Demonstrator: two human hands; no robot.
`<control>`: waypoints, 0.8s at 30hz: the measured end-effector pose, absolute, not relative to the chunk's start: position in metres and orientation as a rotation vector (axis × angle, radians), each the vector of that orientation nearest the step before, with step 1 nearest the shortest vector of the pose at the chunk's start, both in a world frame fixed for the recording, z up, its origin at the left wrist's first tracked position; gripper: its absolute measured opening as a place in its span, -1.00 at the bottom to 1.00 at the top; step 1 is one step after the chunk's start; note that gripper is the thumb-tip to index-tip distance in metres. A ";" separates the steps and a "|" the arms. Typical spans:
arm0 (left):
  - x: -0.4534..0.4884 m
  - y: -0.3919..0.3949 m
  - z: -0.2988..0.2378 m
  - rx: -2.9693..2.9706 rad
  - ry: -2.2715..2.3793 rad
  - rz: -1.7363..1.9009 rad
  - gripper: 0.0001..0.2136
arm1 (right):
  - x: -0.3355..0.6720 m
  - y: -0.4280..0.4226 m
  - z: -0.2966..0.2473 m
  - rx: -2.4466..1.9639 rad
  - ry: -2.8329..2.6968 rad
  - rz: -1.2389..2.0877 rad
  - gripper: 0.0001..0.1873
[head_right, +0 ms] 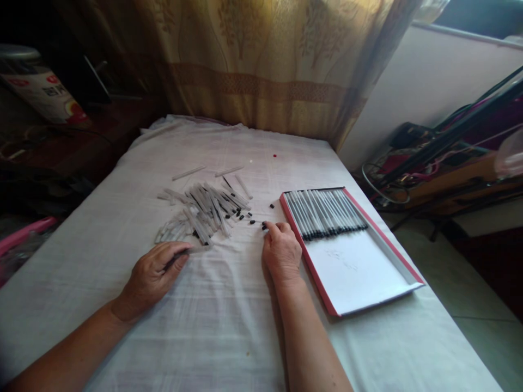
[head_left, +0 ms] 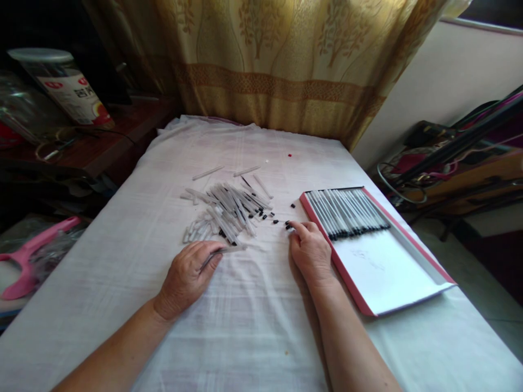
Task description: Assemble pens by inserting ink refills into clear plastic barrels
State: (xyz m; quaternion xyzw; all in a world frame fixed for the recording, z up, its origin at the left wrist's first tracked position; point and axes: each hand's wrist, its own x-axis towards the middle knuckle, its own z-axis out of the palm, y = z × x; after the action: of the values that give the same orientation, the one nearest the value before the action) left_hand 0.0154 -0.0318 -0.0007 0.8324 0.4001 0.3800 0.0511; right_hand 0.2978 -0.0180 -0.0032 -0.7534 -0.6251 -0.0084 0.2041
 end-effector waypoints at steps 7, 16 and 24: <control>0.015 -0.031 -0.002 2.529 1.168 1.183 -0.81 | 0.297 -0.013 -0.009 -2.116 -1.802 -0.098 -0.79; 0.014 -0.030 -0.005 2.546 1.153 1.176 -0.79 | 0.301 -0.011 -0.013 -1.926 -1.666 -0.020 -0.84; 0.015 -0.032 -0.003 2.593 1.175 1.117 -0.81 | 0.256 -0.055 -0.010 -1.497 -1.344 0.733 -0.85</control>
State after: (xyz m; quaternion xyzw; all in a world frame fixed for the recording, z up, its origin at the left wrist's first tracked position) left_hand 0.0150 -0.0317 -0.0026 0.8472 0.3839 0.3649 0.0417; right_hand 0.2557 -0.0547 -0.0103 -0.6135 -0.5507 0.3004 0.4796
